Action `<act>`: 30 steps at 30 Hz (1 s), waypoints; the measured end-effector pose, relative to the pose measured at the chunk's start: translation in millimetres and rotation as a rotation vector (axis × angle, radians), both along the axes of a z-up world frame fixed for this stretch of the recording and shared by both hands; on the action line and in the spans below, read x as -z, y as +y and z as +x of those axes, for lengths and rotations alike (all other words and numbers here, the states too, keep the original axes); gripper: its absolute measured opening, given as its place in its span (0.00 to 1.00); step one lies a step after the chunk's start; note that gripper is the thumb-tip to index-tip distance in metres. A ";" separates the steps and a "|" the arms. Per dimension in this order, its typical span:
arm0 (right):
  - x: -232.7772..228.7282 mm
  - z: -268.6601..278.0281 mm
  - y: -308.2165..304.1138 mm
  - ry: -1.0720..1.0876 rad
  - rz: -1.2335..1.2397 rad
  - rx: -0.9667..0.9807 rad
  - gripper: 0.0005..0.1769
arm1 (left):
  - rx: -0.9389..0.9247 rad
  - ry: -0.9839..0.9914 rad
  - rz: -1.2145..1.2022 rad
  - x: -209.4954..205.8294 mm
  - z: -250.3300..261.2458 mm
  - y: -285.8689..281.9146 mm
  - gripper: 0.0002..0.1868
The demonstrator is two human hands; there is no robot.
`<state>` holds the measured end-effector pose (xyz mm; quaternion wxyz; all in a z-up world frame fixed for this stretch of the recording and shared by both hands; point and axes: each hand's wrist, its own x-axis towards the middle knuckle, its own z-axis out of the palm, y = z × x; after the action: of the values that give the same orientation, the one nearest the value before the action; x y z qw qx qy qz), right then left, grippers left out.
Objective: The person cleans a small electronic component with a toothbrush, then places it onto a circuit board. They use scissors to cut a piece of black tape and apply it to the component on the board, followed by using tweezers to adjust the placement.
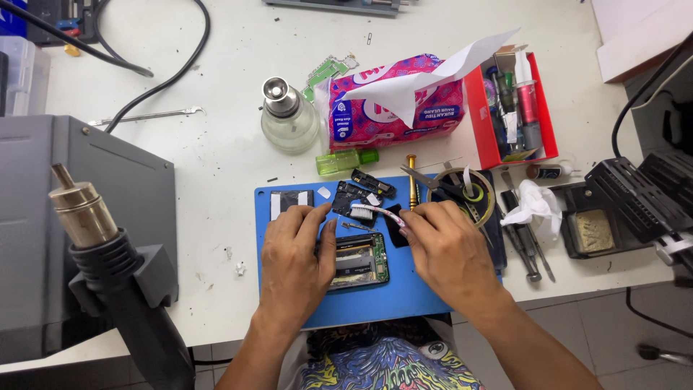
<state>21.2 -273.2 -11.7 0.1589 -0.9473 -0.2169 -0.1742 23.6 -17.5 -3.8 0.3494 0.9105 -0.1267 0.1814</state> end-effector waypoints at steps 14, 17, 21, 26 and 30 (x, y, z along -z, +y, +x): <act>0.0 -4.4 -11.5 0.039 0.019 0.077 0.09 | 0.010 -0.020 0.166 4.6 11.0 -11.3 0.07; -1.3 -3.4 -13.4 0.058 0.040 0.107 0.13 | 0.093 -0.068 0.271 15.6 22.0 -29.1 0.05; 3.5 -0.2 -9.8 0.072 0.015 0.127 0.16 | 0.151 -0.092 0.401 27.1 30.3 -47.3 0.06; 8.1 6.7 -11.1 0.106 0.007 0.128 0.18 | 0.177 0.041 0.483 19.0 38.3 -48.2 0.05; 0.8 8.7 -8.7 0.139 0.009 0.116 0.18 | 0.199 0.101 0.533 9.8 38.3 -51.0 0.07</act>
<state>29.9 -282.0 -12.4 0.1677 -0.9673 -0.1494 -0.1180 62.0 -68.5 -13.5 0.1196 0.9612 -0.2411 0.0610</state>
